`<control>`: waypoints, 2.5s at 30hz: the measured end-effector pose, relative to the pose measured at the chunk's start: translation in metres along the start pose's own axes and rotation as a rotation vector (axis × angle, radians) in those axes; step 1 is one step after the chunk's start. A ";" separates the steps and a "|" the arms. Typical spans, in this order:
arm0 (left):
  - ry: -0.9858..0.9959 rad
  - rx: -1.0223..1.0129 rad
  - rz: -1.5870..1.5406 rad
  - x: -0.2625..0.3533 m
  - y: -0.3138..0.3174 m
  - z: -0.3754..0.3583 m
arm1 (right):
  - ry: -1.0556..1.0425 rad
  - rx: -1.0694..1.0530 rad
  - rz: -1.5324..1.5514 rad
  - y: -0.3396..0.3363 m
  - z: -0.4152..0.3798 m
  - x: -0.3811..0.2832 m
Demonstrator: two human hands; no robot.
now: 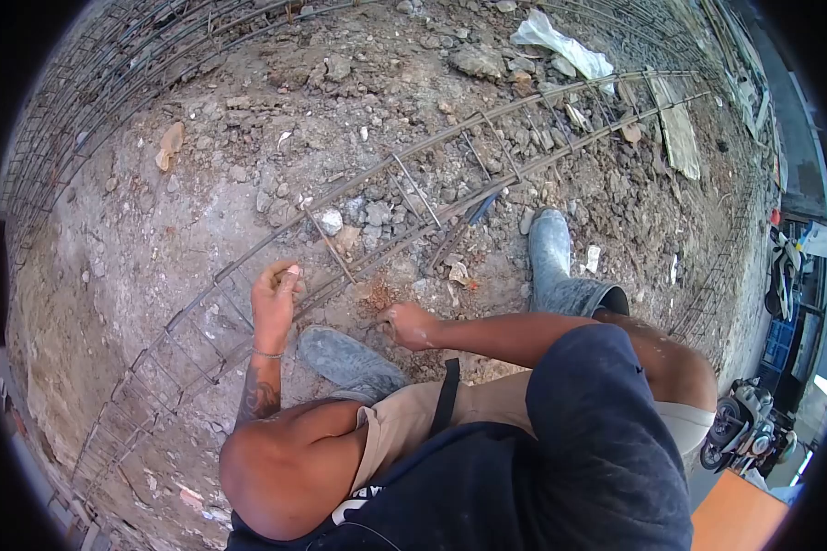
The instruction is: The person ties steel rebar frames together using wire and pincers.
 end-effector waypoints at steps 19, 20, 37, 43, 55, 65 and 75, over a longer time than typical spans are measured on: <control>0.249 -0.213 -0.019 0.083 0.018 0.025 | -0.237 -0.337 -1.336 -0.149 -0.023 0.034; 0.271 -0.243 0.010 0.092 0.020 0.026 | -0.201 -0.363 -1.270 -0.141 -0.042 0.033; 0.448 -0.140 0.515 0.230 0.019 0.078 | 0.608 0.534 -0.338 -0.538 -0.144 0.069; 0.382 -0.455 0.664 0.262 0.228 0.102 | 0.537 0.088 -0.313 -0.563 -0.111 0.151; -0.621 -0.159 -1.158 0.187 0.592 0.119 | 0.514 -0.980 -0.088 -0.574 -0.045 0.176; -0.485 0.154 -1.722 0.213 0.607 0.157 | 0.433 -1.031 -0.349 -0.569 -0.002 0.139; -0.459 0.058 -1.948 0.235 0.586 0.168 | 0.398 -1.000 -0.664 -0.561 0.016 0.101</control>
Point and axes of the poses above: each hand's wrist, its own z-axis towards the middle knuckle, its own y-axis out of the palm, x = y × z, the point moved 8 cm from there along z, towards the middle knuckle, and after that the axes turned 3 degrees about -z, right-handed, at the moved point
